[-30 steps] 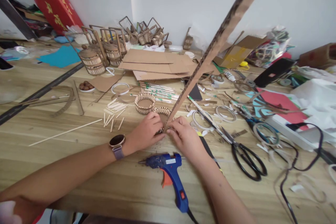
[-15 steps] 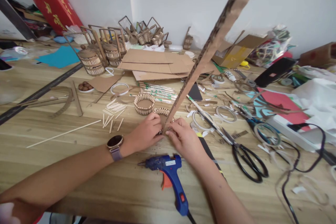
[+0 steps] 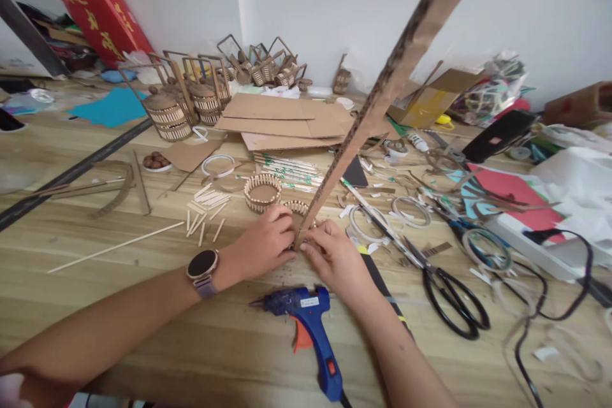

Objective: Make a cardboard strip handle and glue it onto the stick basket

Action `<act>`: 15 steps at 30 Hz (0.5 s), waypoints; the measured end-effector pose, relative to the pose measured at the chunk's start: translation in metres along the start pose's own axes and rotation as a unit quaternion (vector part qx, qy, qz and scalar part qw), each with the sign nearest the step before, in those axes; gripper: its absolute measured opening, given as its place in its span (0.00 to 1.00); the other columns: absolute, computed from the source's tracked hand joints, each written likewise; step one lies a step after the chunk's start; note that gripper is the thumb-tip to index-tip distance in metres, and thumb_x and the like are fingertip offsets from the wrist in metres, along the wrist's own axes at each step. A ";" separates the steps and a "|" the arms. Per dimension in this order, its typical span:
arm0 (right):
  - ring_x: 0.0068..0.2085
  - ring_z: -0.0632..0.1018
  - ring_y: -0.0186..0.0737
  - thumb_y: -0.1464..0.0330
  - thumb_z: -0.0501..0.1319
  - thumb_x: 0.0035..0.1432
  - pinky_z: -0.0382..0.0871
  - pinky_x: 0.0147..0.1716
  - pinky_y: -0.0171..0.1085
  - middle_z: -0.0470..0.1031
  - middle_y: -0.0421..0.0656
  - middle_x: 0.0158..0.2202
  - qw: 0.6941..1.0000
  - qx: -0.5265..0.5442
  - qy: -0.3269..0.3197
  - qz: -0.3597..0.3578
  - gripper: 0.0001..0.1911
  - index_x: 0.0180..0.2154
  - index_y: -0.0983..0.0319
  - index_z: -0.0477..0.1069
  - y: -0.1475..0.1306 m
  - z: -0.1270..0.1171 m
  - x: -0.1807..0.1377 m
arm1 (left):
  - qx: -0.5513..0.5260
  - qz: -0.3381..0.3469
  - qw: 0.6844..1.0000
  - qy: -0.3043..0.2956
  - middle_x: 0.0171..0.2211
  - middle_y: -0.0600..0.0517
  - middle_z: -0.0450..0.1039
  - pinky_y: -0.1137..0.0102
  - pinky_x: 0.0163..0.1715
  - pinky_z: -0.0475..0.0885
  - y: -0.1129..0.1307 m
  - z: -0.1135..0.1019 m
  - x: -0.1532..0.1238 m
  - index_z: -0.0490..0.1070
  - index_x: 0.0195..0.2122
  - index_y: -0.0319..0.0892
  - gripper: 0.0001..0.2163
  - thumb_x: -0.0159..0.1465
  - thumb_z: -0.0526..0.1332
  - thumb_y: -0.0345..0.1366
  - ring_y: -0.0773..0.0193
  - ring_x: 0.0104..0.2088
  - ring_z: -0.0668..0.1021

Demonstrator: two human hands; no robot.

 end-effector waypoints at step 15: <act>0.35 0.73 0.42 0.67 0.56 0.64 0.68 0.34 0.39 0.69 0.45 0.31 1.000 0.004 -0.003 -0.009 0.10 0.36 0.60 0.76 -0.001 0.001 0.001 | 0.101 -0.126 0.987 -0.015 0.37 0.46 0.75 0.58 0.46 0.66 -0.069 -0.042 -0.012 0.76 0.35 0.38 0.05 0.63 0.63 0.34 0.51 0.46 0.68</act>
Point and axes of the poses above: each hand's wrist, its own x-axis towards the middle knuckle, its own z-axis out of the palm, y = z × x, the point moved 3 cm from there along x, towards the middle knuckle
